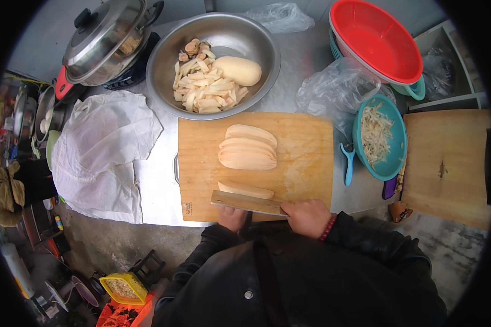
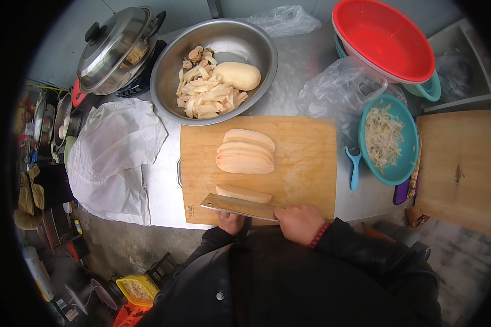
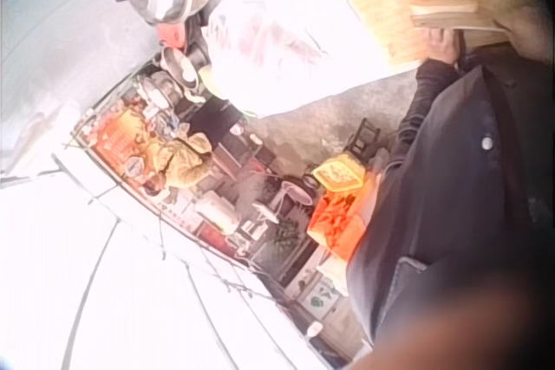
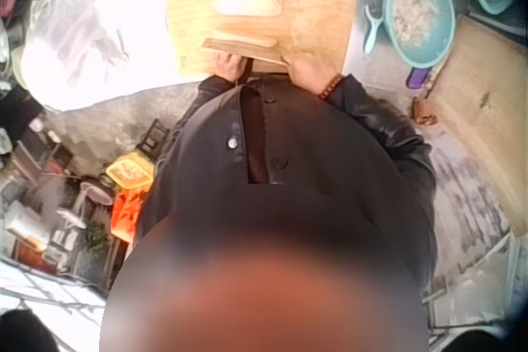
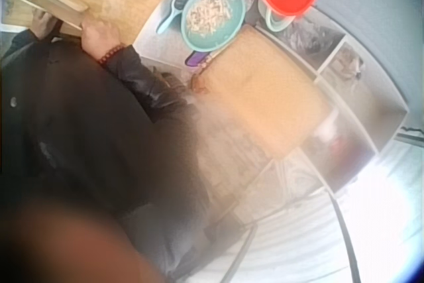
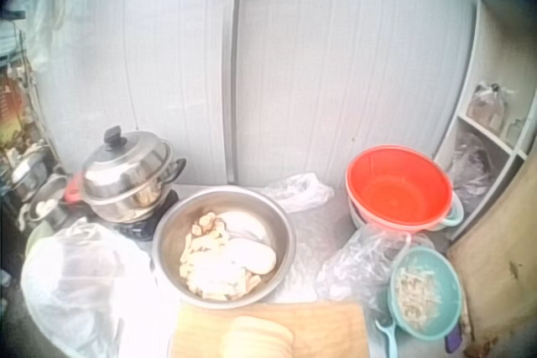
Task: The person slices peeled white root vegetables on a wooden cutting board using a cleaver. They cut the vegetables into uniform sticks and place them into a metal bowl. The person repeats this process with multiple vegetables throughout the clip.
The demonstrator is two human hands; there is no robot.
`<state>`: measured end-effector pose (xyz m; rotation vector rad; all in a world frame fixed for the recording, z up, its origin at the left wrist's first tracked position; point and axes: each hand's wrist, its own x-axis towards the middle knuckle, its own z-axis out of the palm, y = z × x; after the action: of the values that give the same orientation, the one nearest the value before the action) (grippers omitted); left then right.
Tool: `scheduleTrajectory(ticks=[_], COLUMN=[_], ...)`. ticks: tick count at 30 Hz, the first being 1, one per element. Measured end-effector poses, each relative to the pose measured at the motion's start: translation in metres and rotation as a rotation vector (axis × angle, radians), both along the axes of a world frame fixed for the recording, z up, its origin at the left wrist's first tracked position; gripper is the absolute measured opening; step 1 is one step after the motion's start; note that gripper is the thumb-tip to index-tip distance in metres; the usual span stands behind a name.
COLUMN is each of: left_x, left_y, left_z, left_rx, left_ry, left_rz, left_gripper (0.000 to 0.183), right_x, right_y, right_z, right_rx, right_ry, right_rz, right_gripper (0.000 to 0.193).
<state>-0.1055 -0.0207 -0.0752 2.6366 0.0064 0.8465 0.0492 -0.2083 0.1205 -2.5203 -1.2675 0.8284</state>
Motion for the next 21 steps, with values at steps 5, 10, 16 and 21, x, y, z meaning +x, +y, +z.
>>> scheduleTrajectory(ticks=[5,10,16,21], left_x=[0.000,-0.003,-0.009,-0.006], left_y=[0.000,0.000,0.001,0.001], left_z=[-0.007,-0.014,-0.028,-0.029], left_rx=[-0.037,-0.040,-0.070,-0.037], left_ry=[-0.004,-0.007,0.026,-0.042], left_rz=[0.000,0.005,-0.049,-0.032], left_gripper=[0.033,0.034,0.058,0.056], right_x=[0.002,0.002,0.002,0.002], right_y=[0.006,0.010,0.012,0.023], right_z=[0.003,0.002,0.001,-0.005], right_rx=[-0.084,-0.159,-0.188,-0.218], right_ry=[0.064,0.059,0.072,0.111], right_rz=[0.003,0.013,0.010,-0.005], right_gripper=[0.011,0.010,0.011,0.017])
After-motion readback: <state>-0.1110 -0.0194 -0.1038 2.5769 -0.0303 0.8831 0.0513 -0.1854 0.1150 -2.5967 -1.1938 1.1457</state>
